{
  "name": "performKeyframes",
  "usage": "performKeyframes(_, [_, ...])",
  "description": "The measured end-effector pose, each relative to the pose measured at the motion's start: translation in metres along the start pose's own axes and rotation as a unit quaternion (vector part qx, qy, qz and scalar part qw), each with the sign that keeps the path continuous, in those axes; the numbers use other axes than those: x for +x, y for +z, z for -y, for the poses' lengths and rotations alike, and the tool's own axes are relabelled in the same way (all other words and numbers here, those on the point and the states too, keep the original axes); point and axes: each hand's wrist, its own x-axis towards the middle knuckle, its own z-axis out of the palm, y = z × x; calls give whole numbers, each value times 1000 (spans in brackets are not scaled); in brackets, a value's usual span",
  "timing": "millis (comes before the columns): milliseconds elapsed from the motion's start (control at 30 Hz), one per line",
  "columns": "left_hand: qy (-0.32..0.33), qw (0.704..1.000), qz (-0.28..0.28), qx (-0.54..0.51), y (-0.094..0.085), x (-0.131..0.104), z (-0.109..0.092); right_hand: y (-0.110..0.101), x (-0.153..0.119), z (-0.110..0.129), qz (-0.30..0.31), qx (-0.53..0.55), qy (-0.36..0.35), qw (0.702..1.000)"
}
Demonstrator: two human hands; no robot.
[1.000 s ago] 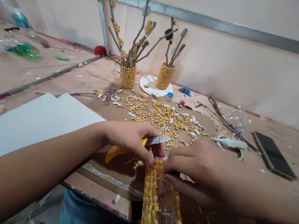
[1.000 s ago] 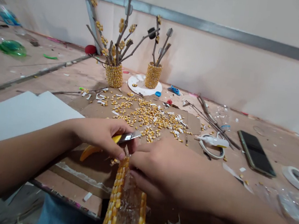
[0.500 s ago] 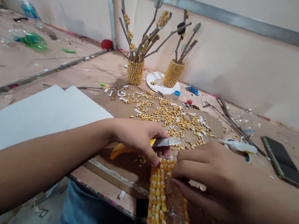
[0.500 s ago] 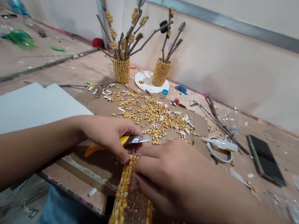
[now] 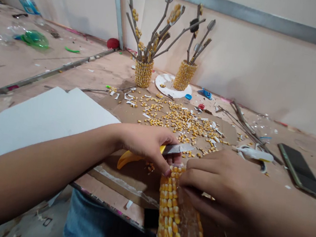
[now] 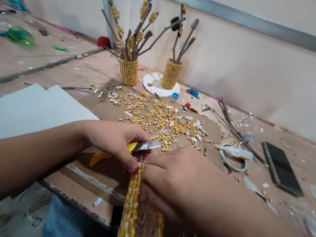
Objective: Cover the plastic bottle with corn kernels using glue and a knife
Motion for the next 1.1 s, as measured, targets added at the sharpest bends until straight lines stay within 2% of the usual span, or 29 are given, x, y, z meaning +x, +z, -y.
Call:
performKeyframes(633, [13,1000,2,8,0,-1,0,1,1,2,-4,-20,7,1000])
performKeyframes(767, [18,1000,-3,9,0,0,-2,-7,-3,-2,-71,22,-14,997])
performKeyframes(867, [24,999,-11,36,-2,0,-2,-13,-5,-17,-171,64,-2,983])
performKeyframes(967, [31,999,1,23,-5,1,0,-15,-4,-44,-272,69,76,957])
performKeyframes(1033, [26,1000,17,-6,-7,1,4,-12,-1,-65,-293,79,142,942])
performKeyframes(1100, [18,999,17,-22,-10,1,7,-7,1,-85,-287,86,192,934])
